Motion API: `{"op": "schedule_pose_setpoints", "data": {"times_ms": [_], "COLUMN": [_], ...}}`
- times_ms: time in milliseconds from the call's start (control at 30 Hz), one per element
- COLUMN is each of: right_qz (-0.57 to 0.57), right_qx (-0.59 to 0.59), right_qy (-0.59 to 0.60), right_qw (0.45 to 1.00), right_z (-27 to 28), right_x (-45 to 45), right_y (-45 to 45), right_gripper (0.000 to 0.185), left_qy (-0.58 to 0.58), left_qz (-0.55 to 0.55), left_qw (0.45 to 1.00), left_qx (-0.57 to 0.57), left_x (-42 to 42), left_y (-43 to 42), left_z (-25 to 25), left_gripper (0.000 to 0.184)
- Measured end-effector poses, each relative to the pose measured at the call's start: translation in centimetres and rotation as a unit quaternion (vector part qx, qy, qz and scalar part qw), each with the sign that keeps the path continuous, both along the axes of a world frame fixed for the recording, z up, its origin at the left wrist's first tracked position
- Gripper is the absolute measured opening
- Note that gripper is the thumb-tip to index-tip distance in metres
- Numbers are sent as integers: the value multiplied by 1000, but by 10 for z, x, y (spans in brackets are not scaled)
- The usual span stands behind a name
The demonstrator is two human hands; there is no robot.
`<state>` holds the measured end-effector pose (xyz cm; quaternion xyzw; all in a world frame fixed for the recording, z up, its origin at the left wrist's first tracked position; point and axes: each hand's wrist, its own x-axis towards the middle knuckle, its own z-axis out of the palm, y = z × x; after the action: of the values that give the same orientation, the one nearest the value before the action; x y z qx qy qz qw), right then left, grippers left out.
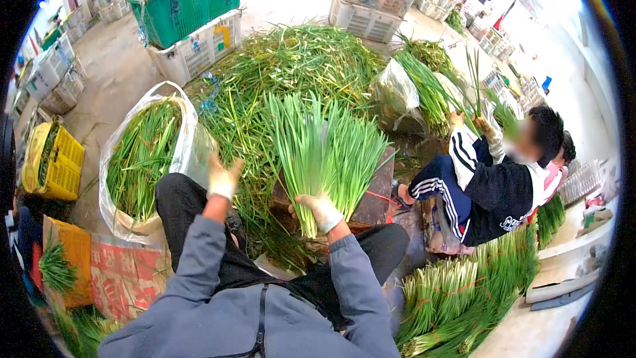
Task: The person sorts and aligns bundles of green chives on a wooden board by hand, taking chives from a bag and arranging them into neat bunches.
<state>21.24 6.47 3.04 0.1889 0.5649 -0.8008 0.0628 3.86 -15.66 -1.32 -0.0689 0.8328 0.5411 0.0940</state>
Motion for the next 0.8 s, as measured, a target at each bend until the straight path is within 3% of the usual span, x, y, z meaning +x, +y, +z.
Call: {"op": "schedule_pose_setpoints", "data": {"times_ms": [67,100,133,200,267,300,333,367,400,467,533,600,633,667,733,767,800], "right_qz": [-21,-19,-15,-66,-118,-99,7,-2,-11,-77,-149,-125,-101,-99,-203,-195,-224], "right_qx": [-14,-22,-29,-52,-26,188,329,350,369,382,306,303,299,301,203,201,287], "right_qy": [10,-2,-15,-68,-129,-154,-134,-144,-158,-152,-94,-83,-68,-69,-9,-35,-53], "right_qw": [1000,1000,999,994,984,965,935,926,916,908,936,941,946,946,958,959,930], "right_z": [-5,-8,-12,-33,-49,-54,-87,-115,-135,-132,-127,-122,-122,-122,-122,-119,-117], "right_x": [-4,-7,-9,-9,-5,-2,2,8,15,20,18,17,17,17,19,24,28], "right_y": [-8,-12,-15,-31,-43,-49,-39,-39,-42,-49,-52,-53,-53,-54,-56,-52,-57], "right_gripper": [32,30,29,31,52,63,71,72,73,66,58,53,49,49,64,70,69], "left_qy": [-149,-257,-355,-395,-444,-425,-407,-459,-468,-476,-491,-420,-335,-336,-269,-256,-263], "left_qz": [-119,-187,-244,-241,-143,-126,-109,-66,-66,-73,-60,-75,-136,-135,-168,-191,-187], "left_qw": [969,895,777,694,694,736,776,740,739,738,732,819,887,887,902,919,905], "left_qx": [157,314,458,552,549,511,470,488,481,472,468,383,286,288,293,232,279], "left_x": [44,64,84,111,124,128,130,126,128,131,129,130,132,129,123,120,121], "left_y": [26,32,37,49,49,48,48,50,47,47,47,45,42,41,38,34,36], "left_z": [-14,-25,-35,-41,-45,-52,-61,-85,-84,-83,-89,-98,-83,-88,-98,-58,-73], "left_gripper": [94,90,87,75,62,58,54,44,44,39,35,36,42,42,55,68,73]}}
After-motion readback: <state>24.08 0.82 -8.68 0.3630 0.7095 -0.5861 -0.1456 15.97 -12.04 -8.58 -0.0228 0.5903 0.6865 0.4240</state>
